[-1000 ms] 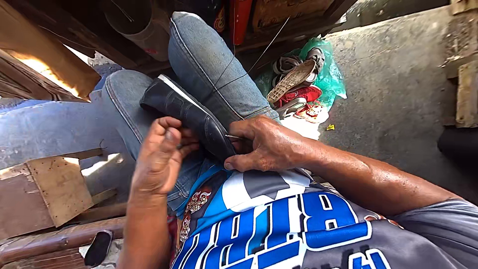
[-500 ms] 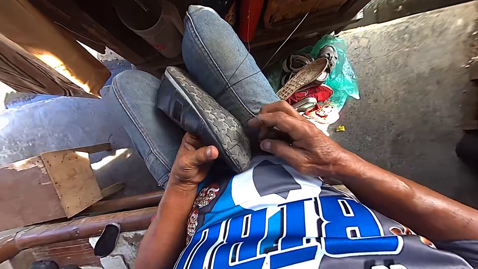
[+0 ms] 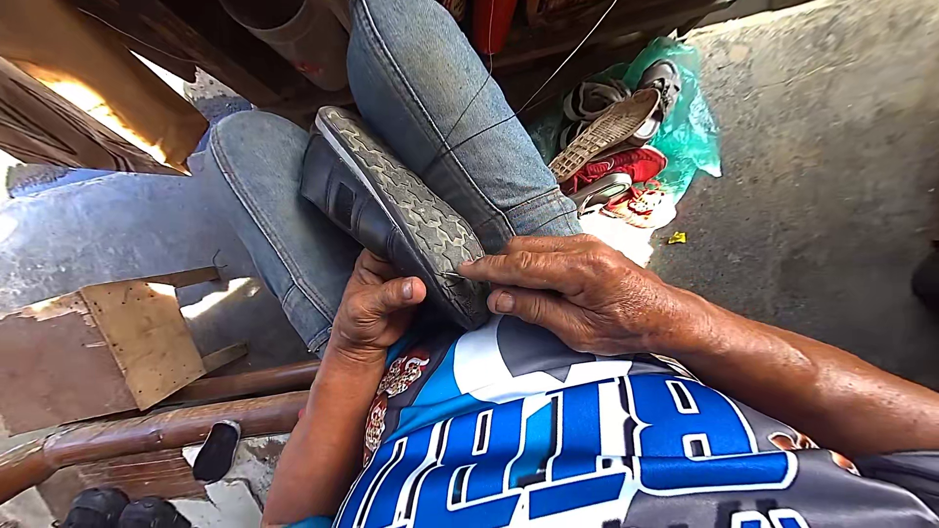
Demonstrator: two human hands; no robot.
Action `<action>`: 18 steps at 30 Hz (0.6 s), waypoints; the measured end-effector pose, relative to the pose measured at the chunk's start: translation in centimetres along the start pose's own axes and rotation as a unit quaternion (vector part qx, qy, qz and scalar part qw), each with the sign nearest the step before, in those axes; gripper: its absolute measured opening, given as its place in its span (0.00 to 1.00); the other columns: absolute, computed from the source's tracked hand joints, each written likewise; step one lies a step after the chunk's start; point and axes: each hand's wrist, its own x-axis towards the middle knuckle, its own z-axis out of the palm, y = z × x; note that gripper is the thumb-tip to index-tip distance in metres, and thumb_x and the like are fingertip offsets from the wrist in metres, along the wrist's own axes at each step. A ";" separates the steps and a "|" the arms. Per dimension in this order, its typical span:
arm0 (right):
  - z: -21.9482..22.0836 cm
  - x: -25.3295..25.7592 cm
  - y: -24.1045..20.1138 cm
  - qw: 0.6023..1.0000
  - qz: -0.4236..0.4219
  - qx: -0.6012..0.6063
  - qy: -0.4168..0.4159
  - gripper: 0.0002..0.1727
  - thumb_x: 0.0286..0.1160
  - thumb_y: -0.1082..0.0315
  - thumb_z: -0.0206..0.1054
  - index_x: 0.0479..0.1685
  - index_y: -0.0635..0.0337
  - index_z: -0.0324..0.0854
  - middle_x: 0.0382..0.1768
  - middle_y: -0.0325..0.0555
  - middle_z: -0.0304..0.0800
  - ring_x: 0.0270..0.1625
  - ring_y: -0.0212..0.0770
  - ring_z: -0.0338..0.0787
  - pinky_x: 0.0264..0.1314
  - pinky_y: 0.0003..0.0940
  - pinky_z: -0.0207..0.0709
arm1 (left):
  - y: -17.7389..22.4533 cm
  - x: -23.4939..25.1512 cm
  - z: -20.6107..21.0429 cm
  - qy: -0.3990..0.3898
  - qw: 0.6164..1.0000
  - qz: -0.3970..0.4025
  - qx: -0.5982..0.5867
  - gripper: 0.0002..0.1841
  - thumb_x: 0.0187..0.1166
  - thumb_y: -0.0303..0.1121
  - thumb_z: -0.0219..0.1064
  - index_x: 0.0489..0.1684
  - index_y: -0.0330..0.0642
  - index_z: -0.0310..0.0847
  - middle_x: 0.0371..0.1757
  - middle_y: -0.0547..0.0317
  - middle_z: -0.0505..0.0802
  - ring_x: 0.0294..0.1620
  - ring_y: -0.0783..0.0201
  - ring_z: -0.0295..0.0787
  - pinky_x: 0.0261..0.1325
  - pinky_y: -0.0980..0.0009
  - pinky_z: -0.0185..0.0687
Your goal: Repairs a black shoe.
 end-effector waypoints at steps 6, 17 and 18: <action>-0.1 0.0 0.1 1.000 0.005 -0.001 -0.001 0.18 0.83 0.68 0.61 0.63 0.66 0.88 0.42 0.42 0.91 0.44 0.27 0.87 0.46 0.20 0.81 | 0.0 0.2 0.0 0.000 1.000 0.001 0.012 0.17 0.68 0.30 0.80 0.55 0.48 0.88 0.51 0.62 0.96 0.53 0.69 0.93 0.61 0.68 0.88; -0.3 0.0 -0.2 0.999 0.022 -0.023 -0.008 0.18 0.83 0.68 0.59 0.63 0.64 0.89 0.40 0.40 0.91 0.42 0.27 0.86 0.43 0.21 0.80 | -0.1 0.4 0.2 -0.004 1.000 -0.001 0.030 0.18 0.69 0.31 0.80 0.57 0.48 0.87 0.52 0.62 0.96 0.53 0.68 0.93 0.60 0.67 0.89; -0.3 -0.1 -0.2 0.999 0.026 -0.032 -0.011 0.18 0.83 0.68 0.59 0.63 0.63 0.89 0.40 0.40 0.91 0.42 0.27 0.86 0.43 0.21 0.80 | -0.1 0.4 0.2 -0.007 0.999 -0.002 0.034 0.18 0.69 0.31 0.81 0.57 0.48 0.87 0.52 0.62 0.96 0.53 0.68 0.93 0.60 0.67 0.89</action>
